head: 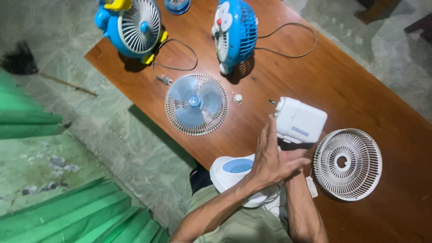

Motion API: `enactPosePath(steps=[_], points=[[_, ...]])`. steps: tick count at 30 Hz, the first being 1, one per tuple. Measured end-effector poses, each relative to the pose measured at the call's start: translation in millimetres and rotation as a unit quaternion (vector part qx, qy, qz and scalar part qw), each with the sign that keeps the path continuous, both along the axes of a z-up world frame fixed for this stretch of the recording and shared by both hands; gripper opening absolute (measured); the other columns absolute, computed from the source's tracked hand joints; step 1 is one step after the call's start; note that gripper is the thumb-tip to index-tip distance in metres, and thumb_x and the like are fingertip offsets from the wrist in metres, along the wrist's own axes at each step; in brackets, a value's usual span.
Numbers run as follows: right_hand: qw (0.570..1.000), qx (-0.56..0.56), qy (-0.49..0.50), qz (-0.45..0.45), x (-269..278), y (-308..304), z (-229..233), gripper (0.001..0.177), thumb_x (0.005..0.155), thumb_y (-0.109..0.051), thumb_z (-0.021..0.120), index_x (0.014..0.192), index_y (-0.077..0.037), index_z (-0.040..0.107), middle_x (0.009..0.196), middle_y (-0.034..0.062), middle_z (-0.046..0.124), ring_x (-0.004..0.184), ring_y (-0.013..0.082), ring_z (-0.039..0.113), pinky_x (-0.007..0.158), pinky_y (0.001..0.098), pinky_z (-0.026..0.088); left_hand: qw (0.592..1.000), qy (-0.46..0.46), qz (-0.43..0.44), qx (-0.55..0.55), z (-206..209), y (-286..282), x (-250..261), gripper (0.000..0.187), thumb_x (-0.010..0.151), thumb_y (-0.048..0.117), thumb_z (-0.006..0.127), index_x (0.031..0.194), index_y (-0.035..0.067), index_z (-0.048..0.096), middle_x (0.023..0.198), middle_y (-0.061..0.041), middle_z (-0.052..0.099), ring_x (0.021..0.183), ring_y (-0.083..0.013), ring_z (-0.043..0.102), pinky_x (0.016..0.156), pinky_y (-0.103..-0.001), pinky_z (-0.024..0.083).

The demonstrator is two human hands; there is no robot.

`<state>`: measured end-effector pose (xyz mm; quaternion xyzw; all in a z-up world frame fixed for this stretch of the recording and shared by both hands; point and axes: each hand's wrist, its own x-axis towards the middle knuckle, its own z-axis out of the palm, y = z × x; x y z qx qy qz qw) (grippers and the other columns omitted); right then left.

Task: The person disassembles a white table fan motor housing using a screwdriver, wipes the motor with a cloth, and reassembles the housing. The person handles the fan motor, screws, and cloth throughout the process.

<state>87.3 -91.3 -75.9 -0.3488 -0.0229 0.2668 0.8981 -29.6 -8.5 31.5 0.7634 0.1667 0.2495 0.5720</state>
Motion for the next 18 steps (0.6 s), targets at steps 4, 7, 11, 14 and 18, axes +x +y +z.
enactPosePath(steps=[4, 7, 11, 14, 18], points=[[0.999, -0.037, 0.004, 0.009, 1.5, 7.2, 10.5, 0.088, 0.097, -0.069, 0.050, 0.157, -0.005, 0.041, 0.151, 0.0182, 0.054, 0.133, 0.0395, 0.057, 0.117, 0.0563, 0.046, 1.000, -0.022, -0.012, 0.011, -1.5, 9.4, -3.1, 0.110, 0.080, 0.021, 0.081, 0.162, -0.008, 0.013, 0.158, -0.036, 0.034, 0.145, -0.0504, 0.039, 0.121, -0.053, 0.035], [0.996, 0.047, -0.015, 0.069, -3.3, 14.3, 19.7, 0.091, 0.093, -0.073, 0.048, 0.156, -0.007, 0.043, 0.148, 0.0183, 0.056, 0.129, 0.0419, 0.060, 0.113, 0.0567, 0.048, 0.999, -0.023, -0.031, -0.020, -7.4, 19.1, -6.5, 0.094, 0.084, 0.009, 0.068, 0.164, -0.005, 0.021, 0.155, -0.031, 0.043, 0.143, -0.0461, 0.045, 0.122, -0.048, 0.038], [0.996, 0.048, -0.001, 0.078, -5.4, 17.7, 25.4, 0.090, 0.095, -0.073, 0.050, 0.156, -0.008, 0.044, 0.148, 0.0168, 0.056, 0.129, 0.0395, 0.059, 0.113, 0.0574, 0.048, 0.998, -0.025, -0.043, -0.027, -15.5, 26.7, -9.9, 0.089, 0.081, 0.004, 0.063, 0.162, -0.003, 0.027, 0.153, -0.032, 0.043, 0.143, -0.0459, 0.044, 0.121, -0.047, 0.037], [0.996, 0.052, 0.008, 0.074, -5.7, 18.3, 25.3, 0.087, 0.095, -0.072, 0.050, 0.155, -0.010, 0.046, 0.148, 0.0134, 0.058, 0.130, 0.0342, 0.060, 0.112, 0.0538, 0.050, 0.998, -0.022, -0.045, -0.023, -17.2, 31.7, -10.9, 0.086, 0.080, 0.004, 0.062, 0.160, -0.002, 0.030, 0.151, -0.031, 0.045, 0.143, -0.0453, 0.044, 0.122, -0.048, 0.036], [0.995, 0.068, 0.051, 0.061, -8.0, 17.5, 23.5, 0.074, 0.102, -0.066, 0.049, 0.151, -0.010, 0.052, 0.142, 0.0090, 0.062, 0.127, 0.0274, 0.062, 0.110, 0.0464, 0.052, 0.998, -0.008, -0.050, -0.030, -14.3, 35.8, -13.4, 0.082, 0.084, 0.006, 0.063, 0.159, -0.003, 0.031, 0.147, -0.029, 0.049, 0.140, -0.0425, 0.047, 0.120, -0.046, 0.038]])
